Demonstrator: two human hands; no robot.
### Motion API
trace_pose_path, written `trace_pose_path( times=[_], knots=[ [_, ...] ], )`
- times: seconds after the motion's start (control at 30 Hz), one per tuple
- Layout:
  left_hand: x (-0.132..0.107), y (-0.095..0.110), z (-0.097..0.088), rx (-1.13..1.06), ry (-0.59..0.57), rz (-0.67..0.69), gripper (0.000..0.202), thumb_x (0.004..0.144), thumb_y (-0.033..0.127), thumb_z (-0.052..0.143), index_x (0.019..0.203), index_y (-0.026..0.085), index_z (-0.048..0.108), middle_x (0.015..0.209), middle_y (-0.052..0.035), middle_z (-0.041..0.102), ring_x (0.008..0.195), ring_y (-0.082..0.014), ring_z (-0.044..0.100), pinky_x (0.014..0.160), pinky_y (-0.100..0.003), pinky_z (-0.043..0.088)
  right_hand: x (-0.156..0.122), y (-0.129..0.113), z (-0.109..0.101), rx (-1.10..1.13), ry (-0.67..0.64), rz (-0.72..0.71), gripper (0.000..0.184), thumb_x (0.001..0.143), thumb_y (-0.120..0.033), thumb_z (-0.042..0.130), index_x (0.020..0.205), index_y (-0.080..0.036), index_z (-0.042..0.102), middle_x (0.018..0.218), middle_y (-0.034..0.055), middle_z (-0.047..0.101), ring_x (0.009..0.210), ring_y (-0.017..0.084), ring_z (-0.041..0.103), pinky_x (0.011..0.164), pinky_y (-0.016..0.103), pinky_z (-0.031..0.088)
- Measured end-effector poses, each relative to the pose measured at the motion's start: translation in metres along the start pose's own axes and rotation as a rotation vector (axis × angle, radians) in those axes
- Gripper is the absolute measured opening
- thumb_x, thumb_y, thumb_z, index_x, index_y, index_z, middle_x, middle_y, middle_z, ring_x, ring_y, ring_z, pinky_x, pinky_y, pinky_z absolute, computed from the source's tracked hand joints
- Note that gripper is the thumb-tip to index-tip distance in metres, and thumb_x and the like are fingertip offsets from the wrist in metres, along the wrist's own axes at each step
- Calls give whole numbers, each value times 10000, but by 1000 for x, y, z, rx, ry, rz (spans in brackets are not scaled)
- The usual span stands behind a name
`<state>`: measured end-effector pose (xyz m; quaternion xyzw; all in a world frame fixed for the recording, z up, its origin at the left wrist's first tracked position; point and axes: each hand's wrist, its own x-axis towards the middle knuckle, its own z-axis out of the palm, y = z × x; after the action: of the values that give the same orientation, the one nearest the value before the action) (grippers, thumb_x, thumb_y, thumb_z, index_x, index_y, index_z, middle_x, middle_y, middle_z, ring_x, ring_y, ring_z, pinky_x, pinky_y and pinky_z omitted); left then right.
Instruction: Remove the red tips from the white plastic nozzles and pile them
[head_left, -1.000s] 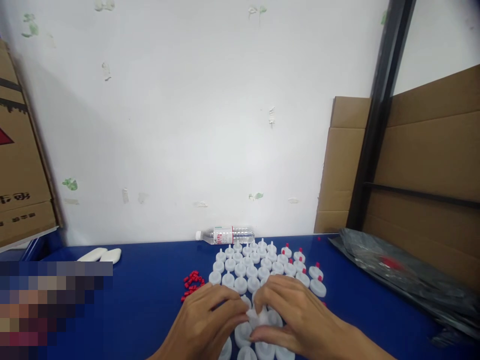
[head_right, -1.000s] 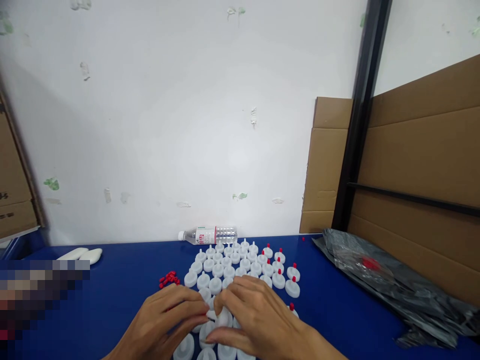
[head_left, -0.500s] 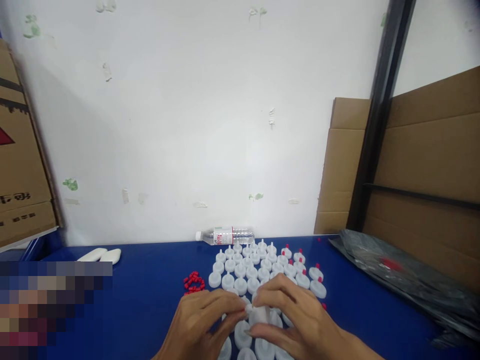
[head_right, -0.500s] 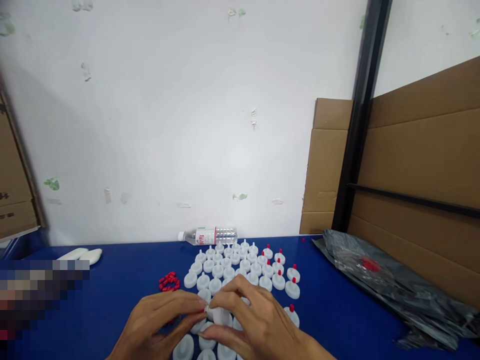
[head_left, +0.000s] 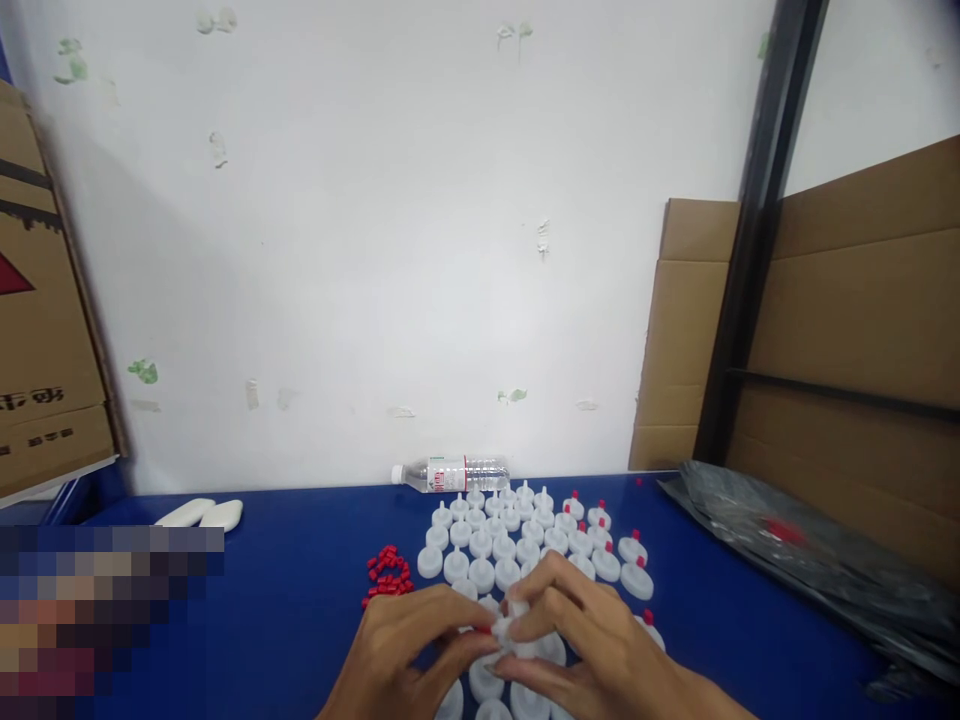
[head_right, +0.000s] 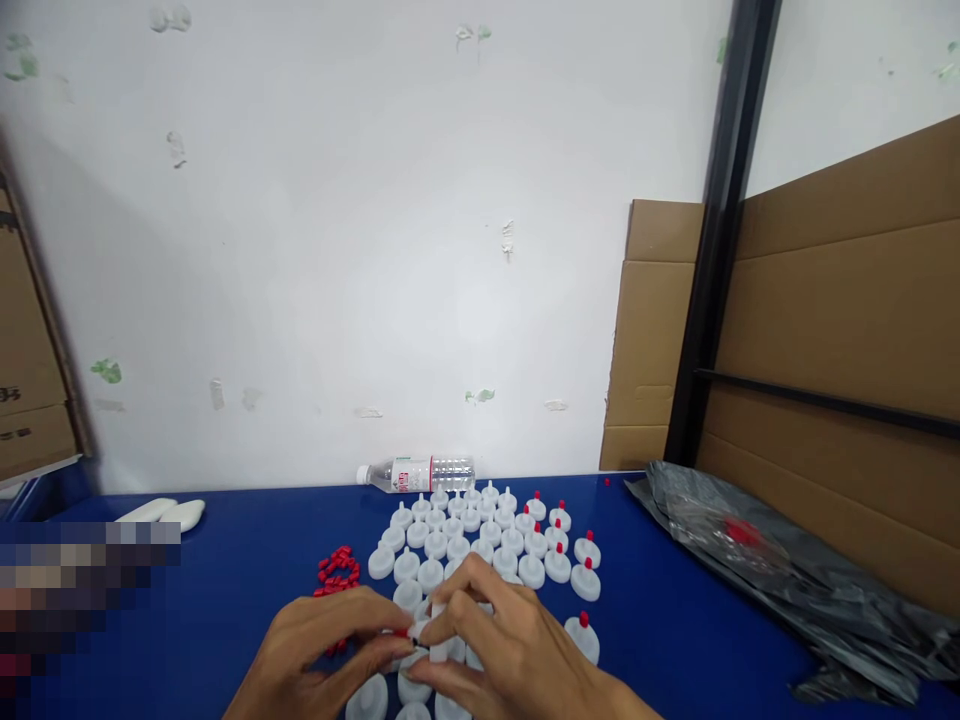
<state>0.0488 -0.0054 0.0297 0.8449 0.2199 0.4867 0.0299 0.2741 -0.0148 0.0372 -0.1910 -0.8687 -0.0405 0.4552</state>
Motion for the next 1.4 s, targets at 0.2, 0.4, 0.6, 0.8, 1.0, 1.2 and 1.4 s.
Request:
trace_pose_path(
  times=[0.2, 0.4, 0.6, 0.8, 1.0, 1.2, 1.4],
  knots=[
    [1, -3, 2, 260, -104, 201, 200, 1064, 249, 446, 1053, 171, 630, 748, -18, 715, 592, -139, 666, 530, -222, 489, -1, 0, 1, 11, 32, 13, 152, 946, -304, 690, 1006, -196, 601, 942, 87, 685, 846, 158, 685, 655, 204, 556],
    [1, 1, 1, 276, -176, 178, 350, 1081, 227, 331, 824, 189, 566, 670, -30, 622, 584, -153, 578, 488, -247, 400, -1, -4, 3, -42, 51, -40, 145, 965, -303, 658, 942, -172, 599, 892, 87, 677, 772, 140, 687, 640, 183, 556],
    [-2, 1, 4, 236, -195, 197, 335, 1076, 227, 353, 799, 193, 538, 646, -14, 591, 578, -149, 520, 481, -259, 362, -2, -6, 1, -69, 29, -57, 128, 980, -312, 632, 956, -190, 605, 907, 72, 667, 740, 122, 682, 604, 168, 542],
    [9, -6, -7, 275, -201, 176, 184, 1047, 181, 430, 998, 172, 607, 837, -50, 662, 777, -203, 533, 684, -329, 452, 6, -3, -7, -281, -26, -6, 151, 1007, -228, 564, 1147, -188, 606, 976, 90, 678, 863, 182, 687, 742, 278, 583],
    [7, -49, -24, 447, -281, -134, 266, 1043, 177, 399, 1043, 186, 664, 958, -56, 671, 946, -231, 548, 848, -409, 483, 5, 29, -26, -490, -51, 168, 183, 1001, -185, 508, 1129, -215, 635, 1067, 90, 635, 869, 202, 668, 742, 327, 549],
    [1, -64, -26, 473, -294, -302, 255, 1023, 231, 433, 1022, 186, 684, 1015, -70, 675, 1009, -255, 552, 901, -453, 487, 4, 47, -42, -474, -122, 427, 94, 992, -262, 542, 1015, -225, 626, 1043, 66, 653, 844, 215, 643, 734, 349, 526],
    [0, -62, -22, 499, -334, -345, 252, 1014, 237, 447, 951, 187, 685, 943, -71, 651, 951, -252, 548, 859, -428, 488, 9, 57, -63, -362, -234, 618, 137, 935, -365, 624, 931, -241, 681, 926, 34, 633, 727, 180, 605, 656, 299, 471]
  ],
)
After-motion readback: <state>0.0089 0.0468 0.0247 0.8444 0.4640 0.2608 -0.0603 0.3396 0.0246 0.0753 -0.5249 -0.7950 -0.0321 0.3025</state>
